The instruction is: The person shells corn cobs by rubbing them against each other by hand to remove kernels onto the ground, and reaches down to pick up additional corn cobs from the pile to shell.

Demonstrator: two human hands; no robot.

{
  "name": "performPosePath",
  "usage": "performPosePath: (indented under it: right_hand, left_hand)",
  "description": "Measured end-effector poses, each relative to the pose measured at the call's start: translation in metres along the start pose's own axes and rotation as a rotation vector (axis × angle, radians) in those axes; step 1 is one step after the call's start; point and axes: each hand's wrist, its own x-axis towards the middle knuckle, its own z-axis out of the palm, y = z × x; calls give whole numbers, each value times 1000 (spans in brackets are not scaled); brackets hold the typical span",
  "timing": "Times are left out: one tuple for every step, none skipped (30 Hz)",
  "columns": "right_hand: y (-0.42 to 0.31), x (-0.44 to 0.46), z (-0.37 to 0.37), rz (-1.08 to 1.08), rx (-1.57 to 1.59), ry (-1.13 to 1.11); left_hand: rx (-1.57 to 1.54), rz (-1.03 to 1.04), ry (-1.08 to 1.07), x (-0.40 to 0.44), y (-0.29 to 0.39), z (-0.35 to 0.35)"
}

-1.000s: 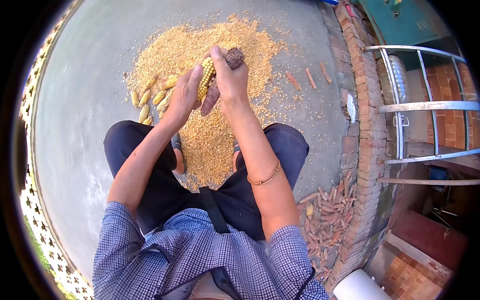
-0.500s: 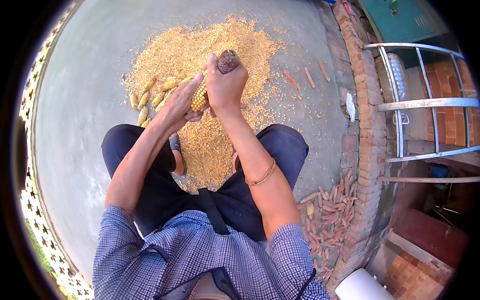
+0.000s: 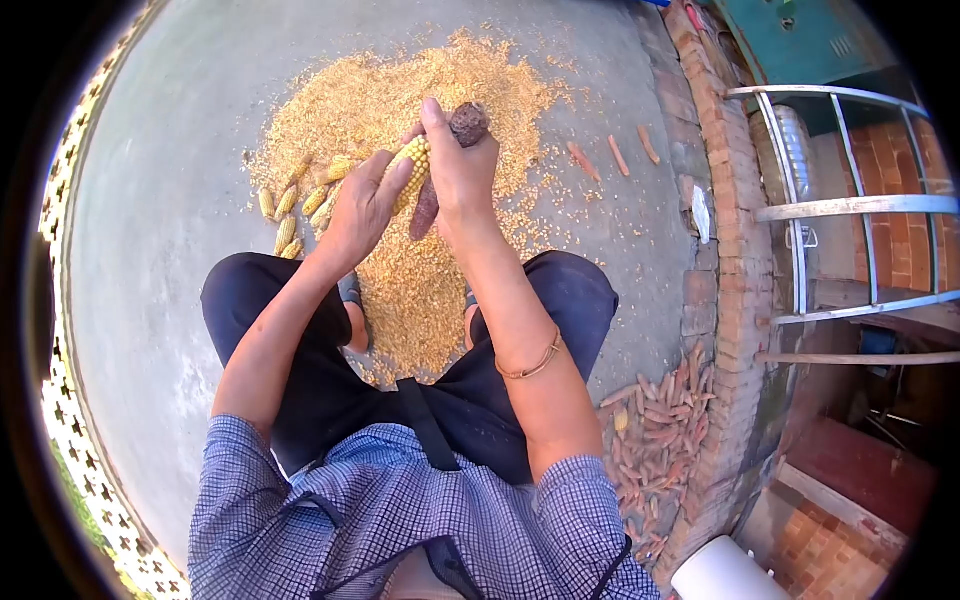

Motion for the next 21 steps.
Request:
performPosePath:
  right_hand:
    - [3, -1, 5, -28, 13, 56]
    - [4, 0, 5, -35, -39, 108]
    - [5, 0, 6, -38, -91, 161]
    - [4, 0, 7, -44, -143, 211]
    - [2, 0, 9, -58, -151, 241]
    - [1, 1, 9, -69, -140, 256]
    - [2, 1, 9, -74, -127, 272]
    - [3, 1, 8, -75, -115, 287]
    - [3, 0, 8, -99, -164, 298]
    - [1, 0, 8, -128, -212, 308]
    - [0, 1, 9, -159, -260, 315]
    - [1, 2, 8, -161, -224, 331]
    - [4, 4, 6, -164, -186, 344]
    - [5, 6, 5, -166, -147, 357]
    - [-4, 3, 3, -83, -116, 292]
    - [-7, 4, 1, -39, -14, 256]
    - [-8, 5, -2, 8, 88, 222]
    - [-10, 4, -5, 58, 190, 187]
    - [-10, 3, -7, 88, 169, 147]
    - [-10, 1, -6, 95, 191, 115]
    - [-12, 0, -6, 99, 210, 83]
  left_hand:
    - [128, 66, 41, 0, -6, 5]
    - [256, 133, 82, -1, -11, 9]
    - [254, 162, 69, -3, -8, 11]
    - [201, 193, 56, -3, -12, 11]
    - [146, 230, 46, 0, -19, 10]
    - [76, 213, 16, 2, -19, 10]
    - [5, 194, -12, 3, -19, 10]
    - [-65, 174, -39, 4, -20, 11]
    - [-137, -20, -135, -2, -3, 2]
    - [-207, -209, -231, -6, 7, -1]
    - [-324, -245, -162, -8, 4, 6]
    - [-434, -264, -210, -6, 1, 6]
    - [-543, -282, -257, -3, -3, 4]
    - [-651, -299, -303, -1, -4, 2]
    - [-706, -286, -249, -6, 10, 7]
    - [-736, -289, -253, -4, 11, 3]
    - [-766, -296, -258, -3, 10, 0]
    - [-795, -304, -262, -2, 10, -3]
    - [-814, -387, -169, -1, 12, -3]
    - [-846, -373, -199, -1, 12, -6]
    - [-881, -356, -231, -2, 13, -8]
